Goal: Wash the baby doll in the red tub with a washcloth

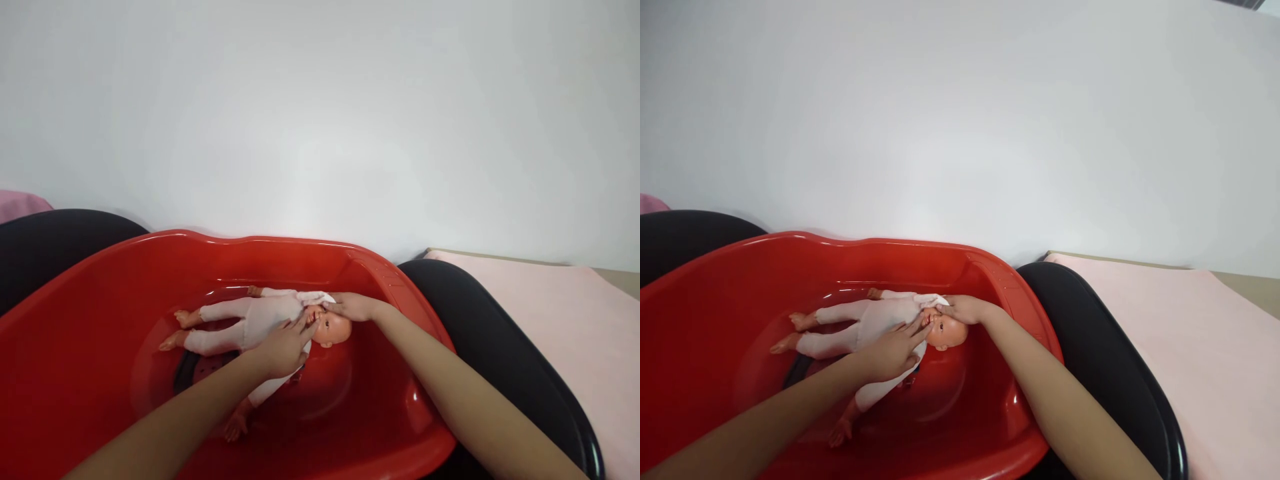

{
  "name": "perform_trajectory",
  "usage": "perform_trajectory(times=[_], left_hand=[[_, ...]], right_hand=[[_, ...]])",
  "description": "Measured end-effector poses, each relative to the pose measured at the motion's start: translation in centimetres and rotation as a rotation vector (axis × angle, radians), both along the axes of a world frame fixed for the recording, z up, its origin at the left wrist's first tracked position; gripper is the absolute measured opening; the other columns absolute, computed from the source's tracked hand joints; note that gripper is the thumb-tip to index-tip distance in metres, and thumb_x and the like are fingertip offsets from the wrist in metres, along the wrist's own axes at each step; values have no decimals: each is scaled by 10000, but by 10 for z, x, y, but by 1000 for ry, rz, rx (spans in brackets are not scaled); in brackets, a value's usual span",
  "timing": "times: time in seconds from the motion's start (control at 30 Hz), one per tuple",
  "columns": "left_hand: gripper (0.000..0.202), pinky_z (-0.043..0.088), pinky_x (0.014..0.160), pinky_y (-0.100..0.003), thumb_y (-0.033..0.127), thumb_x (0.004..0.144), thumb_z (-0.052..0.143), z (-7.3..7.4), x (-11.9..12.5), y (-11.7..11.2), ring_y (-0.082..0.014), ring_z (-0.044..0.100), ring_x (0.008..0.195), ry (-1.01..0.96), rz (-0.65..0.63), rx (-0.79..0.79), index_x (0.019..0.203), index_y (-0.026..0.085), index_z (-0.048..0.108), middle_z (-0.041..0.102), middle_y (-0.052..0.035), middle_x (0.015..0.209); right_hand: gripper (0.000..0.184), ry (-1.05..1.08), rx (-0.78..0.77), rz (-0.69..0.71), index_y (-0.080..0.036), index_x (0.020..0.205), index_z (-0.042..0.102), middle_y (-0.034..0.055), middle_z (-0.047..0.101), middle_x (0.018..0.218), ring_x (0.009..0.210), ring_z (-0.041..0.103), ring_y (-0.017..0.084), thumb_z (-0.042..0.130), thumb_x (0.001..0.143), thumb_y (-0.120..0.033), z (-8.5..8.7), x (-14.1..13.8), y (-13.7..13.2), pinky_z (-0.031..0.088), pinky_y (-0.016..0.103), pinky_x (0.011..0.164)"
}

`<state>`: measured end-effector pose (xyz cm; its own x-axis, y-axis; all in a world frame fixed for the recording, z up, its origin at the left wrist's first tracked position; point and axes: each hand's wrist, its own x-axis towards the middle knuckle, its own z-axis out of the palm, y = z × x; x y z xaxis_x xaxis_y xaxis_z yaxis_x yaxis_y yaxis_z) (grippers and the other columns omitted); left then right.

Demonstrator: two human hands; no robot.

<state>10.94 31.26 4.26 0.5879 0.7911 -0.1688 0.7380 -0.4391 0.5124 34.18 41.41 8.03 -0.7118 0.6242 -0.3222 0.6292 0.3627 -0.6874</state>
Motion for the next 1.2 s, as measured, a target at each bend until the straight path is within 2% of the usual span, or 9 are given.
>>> perform_trajectory(times=[0.1,0.23,0.37,0.53,0.63,0.73,0.87,1.03,1.2], left_hand=[[835,257,1248,-488,150,841,514,-1,0,-1,-319,235,1584,-28,8,-2,1647,211,305,242,-107,1719],[819,276,1233,-489,167,850,499,2,0,-1,-337,267,1571,1,12,-13,1645,164,303,217,-142,1721],[811,275,1232,-466,172,863,492,4,1,-1,-334,259,1574,34,6,-21,1645,125,284,220,-169,1719],[818,285,1232,-445,166,857,502,2,-1,1,-311,251,1578,-20,2,0,1647,175,289,247,-129,1720],[806,285,1237,-455,158,868,487,3,-2,1,-329,235,1582,16,-14,-6,1645,118,277,194,-168,1722],[792,291,1238,-465,171,881,473,4,-1,1,-351,248,1576,44,-26,-6,1646,111,275,179,-159,1727],[789,296,1236,-461,193,885,482,1,-1,3,-369,271,1566,45,-13,2,1648,134,290,252,-139,1718],[844,322,1211,-491,213,871,485,-6,-2,6,-357,262,1571,57,-32,8,1672,207,217,260,-108,1723],[815,384,1144,-527,218,876,487,-5,-2,7,-405,412,1483,74,-7,1,1660,203,267,239,-138,1725]], right_hand=[[719,71,-48,-1,-210,1334,698,87,675,1406,1262,639,270,364,989,-745,3,-2,-2,467,363,1102],[696,-60,-7,-134,-211,1363,688,109,715,1336,1216,663,306,382,995,-716,-2,9,3,473,409,1092],[673,-128,5,-128,-226,1407,657,109,708,1346,1221,658,311,377,1007,-689,-5,11,5,470,416,1090],[723,53,-76,-60,-179,1287,712,106,717,1323,1192,666,287,388,979,-747,4,-2,-1,501,365,1041],[747,147,-49,-152,-150,1179,738,108,751,1221,1099,690,278,368,972,-765,7,-3,0,521,355,976],[760,53,128,-262,-129,1012,746,120,771,1020,904,694,269,345,967,-773,9,2,4,524,352,825],[697,-232,302,-241,-152,832,721,119,735,832,730,640,226,381,965,-746,13,4,6,452,313,687],[561,-318,161,-184,-168,819,671,78,720,825,683,623,184,494,945,-685,13,2,3,419,275,625],[575,-305,258,-260,-172,708,592,81,684,746,659,607,179,444,973,-660,11,5,8,400,280,605]])
